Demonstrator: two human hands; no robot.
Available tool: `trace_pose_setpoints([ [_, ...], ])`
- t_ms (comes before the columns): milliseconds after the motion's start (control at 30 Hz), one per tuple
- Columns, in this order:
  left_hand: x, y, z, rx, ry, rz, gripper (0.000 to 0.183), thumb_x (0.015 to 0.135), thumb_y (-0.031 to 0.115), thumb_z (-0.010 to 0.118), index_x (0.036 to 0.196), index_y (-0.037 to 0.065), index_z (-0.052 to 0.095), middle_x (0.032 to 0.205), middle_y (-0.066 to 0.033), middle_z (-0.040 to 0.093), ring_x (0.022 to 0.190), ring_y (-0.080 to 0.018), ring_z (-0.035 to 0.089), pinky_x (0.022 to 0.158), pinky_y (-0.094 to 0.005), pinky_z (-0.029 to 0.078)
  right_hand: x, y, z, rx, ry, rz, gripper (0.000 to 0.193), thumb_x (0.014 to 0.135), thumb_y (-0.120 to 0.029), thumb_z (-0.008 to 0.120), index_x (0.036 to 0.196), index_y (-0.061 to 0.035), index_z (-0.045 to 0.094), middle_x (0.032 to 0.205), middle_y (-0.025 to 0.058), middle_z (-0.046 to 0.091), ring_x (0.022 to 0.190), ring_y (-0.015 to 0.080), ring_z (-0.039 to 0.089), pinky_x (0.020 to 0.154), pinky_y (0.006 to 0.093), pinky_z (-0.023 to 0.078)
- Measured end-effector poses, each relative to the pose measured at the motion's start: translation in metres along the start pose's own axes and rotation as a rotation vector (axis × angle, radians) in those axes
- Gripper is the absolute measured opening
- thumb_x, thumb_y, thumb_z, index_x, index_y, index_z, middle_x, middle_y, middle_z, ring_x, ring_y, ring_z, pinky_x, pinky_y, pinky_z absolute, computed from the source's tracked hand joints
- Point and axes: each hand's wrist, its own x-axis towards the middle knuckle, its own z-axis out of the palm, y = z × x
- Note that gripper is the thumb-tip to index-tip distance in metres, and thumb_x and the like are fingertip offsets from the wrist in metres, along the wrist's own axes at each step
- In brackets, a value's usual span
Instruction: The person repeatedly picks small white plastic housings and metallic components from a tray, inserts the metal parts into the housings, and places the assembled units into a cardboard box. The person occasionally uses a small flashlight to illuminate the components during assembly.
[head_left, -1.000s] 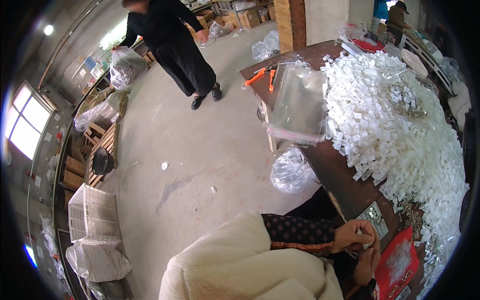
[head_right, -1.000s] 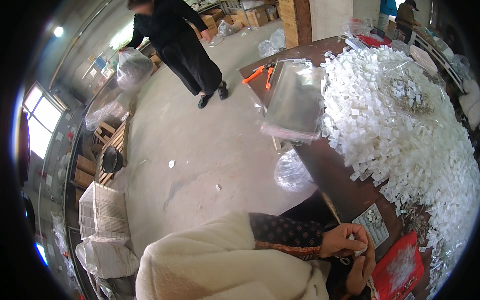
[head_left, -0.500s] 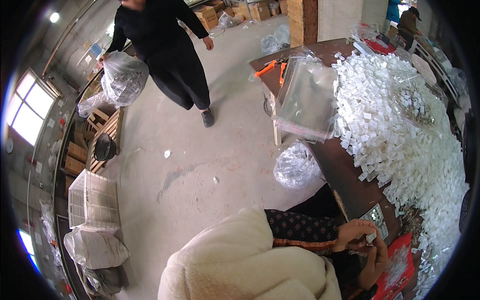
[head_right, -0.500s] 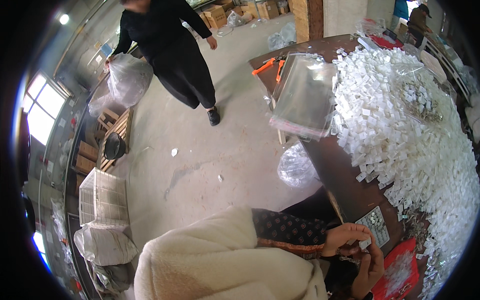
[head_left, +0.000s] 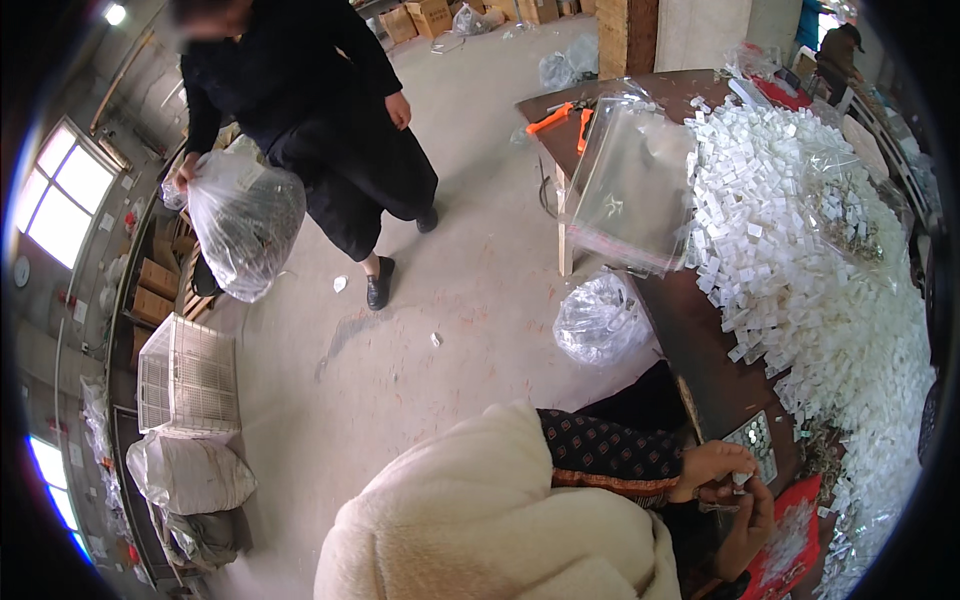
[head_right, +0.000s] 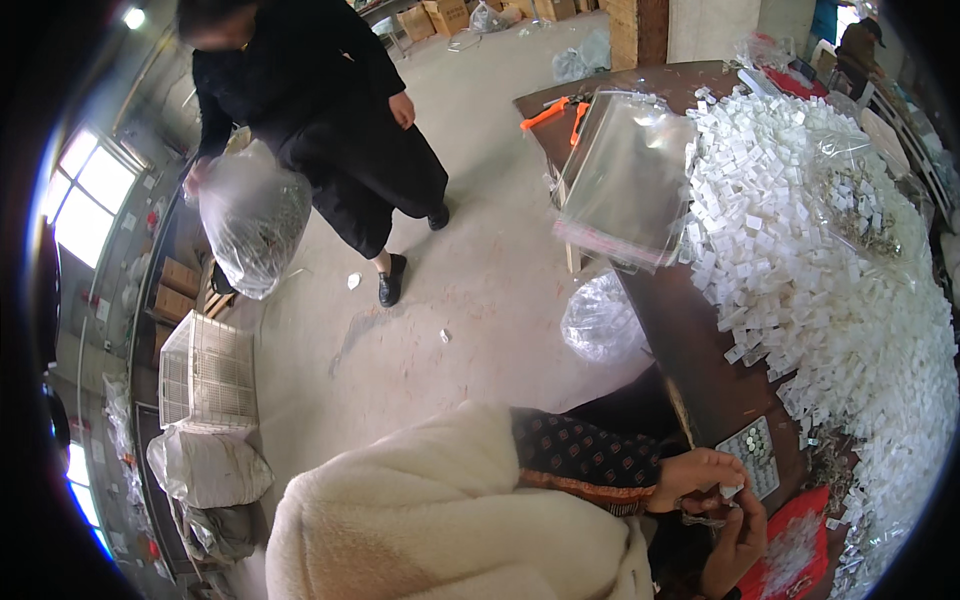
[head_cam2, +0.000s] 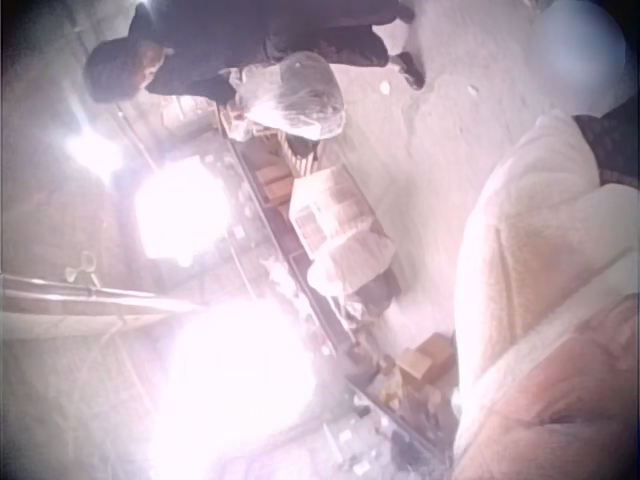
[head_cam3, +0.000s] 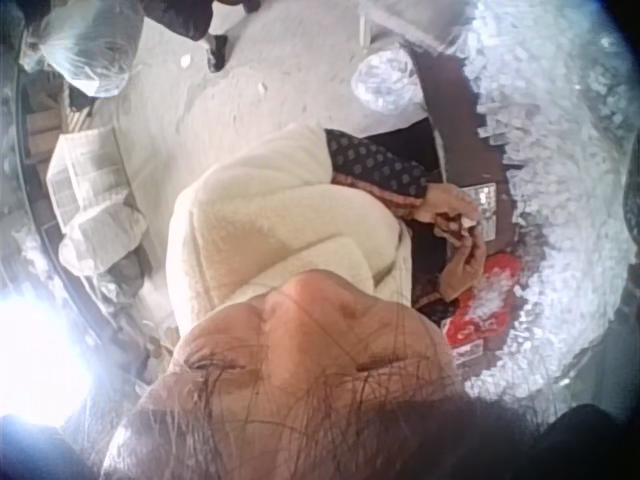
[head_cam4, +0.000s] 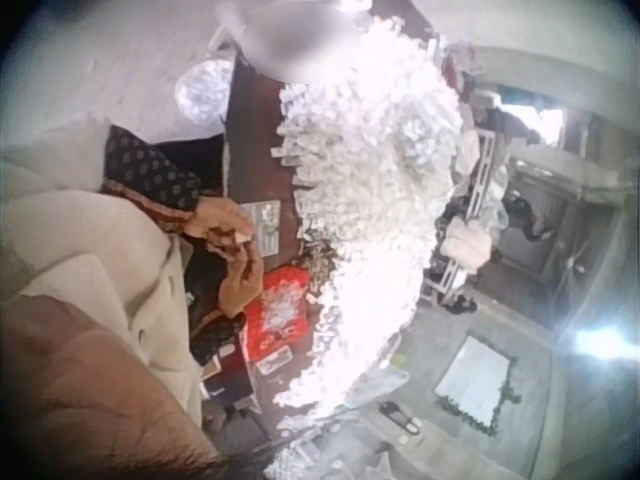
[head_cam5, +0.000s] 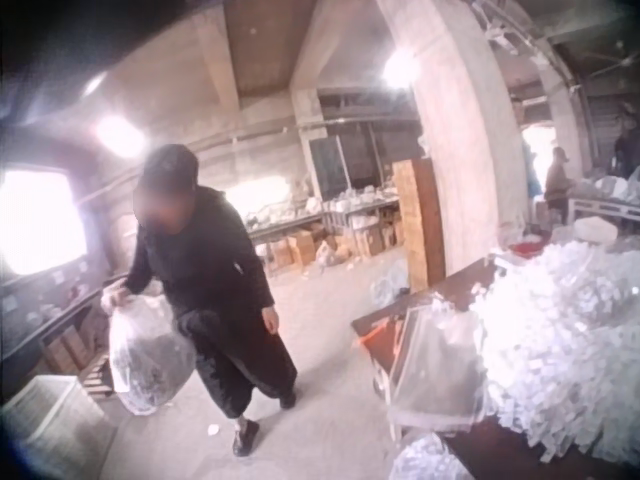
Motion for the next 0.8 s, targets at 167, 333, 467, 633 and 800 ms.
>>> trace_pose_setpoints([
  [167,-0.004,0.002,-0.008,0.061,0.009,-0.026,0.026,0.094,0.027,0.057,0.105,0.004,0.063,0.077,-0.0006,0.058,0.058,-0.0050,0.051,0.045,-0.0173,0.035,0.013,-0.005,-0.019,-0.183,0.084,0.106,0.035,0.100,-0.022,0.051,0.123,0.0029,0.058,0.114,0.0127,0.062,0.097,0.0207,0.062,0.081,0.0295,0.052],
  [333,-0.015,0.018,-0.008,0.331,0.074,-0.050,0.037,0.092,0.029,0.057,0.114,0.000,0.057,0.078,-0.0042,0.054,0.061,-0.0110,0.047,0.052,-0.0229,0.038,0.047,0.012,-0.050,-0.279,0.193,-0.057,0.023,0.096,-0.016,0.059,0.114,-0.0018,0.064,0.094,0.0090,0.069,0.085,0.0157,0.065,0.075,0.0301,0.051],
  [467,-0.016,0.033,-0.005,0.044,0.058,-0.167,0.023,0.095,0.012,0.050,0.113,0.000,0.058,0.089,-0.0090,0.059,0.068,-0.0133,0.053,0.046,-0.0198,0.034,0.082,0.032,-0.074,-0.527,0.381,-0.201,0.017,0.091,-0.011,0.064,0.106,-0.0057,0.068,0.089,0.0114,0.068,0.074,0.0190,0.064,0.067,0.0306,0.050],
  [633,-0.006,0.039,-0.007,0.050,0.079,-0.203,0.018,0.091,0.009,0.052,0.108,0.003,0.057,0.089,-0.0098,0.056,0.063,-0.0156,0.052,0.044,-0.0212,0.035,0.119,0.049,-0.074,-0.758,0.346,-0.224,0.011,0.086,-0.010,0.064,0.096,-0.0069,0.068,0.091,0.0108,0.067,0.080,0.0312,0.065,0.069,0.0369,0.052],
  [800,-0.002,0.041,-0.012,0.016,0.080,-0.230,0.017,0.092,0.008,0.051,0.107,0.003,0.058,0.088,-0.0096,0.056,0.058,-0.0149,0.052,0.042,-0.0216,0.035,0.139,0.058,-0.053,-0.867,0.265,-0.044,0.017,0.086,-0.024,0.065,0.098,-0.0110,0.066,0.097,0.0091,0.063,0.089,0.0319,0.064,0.075,0.0426,0.052],
])
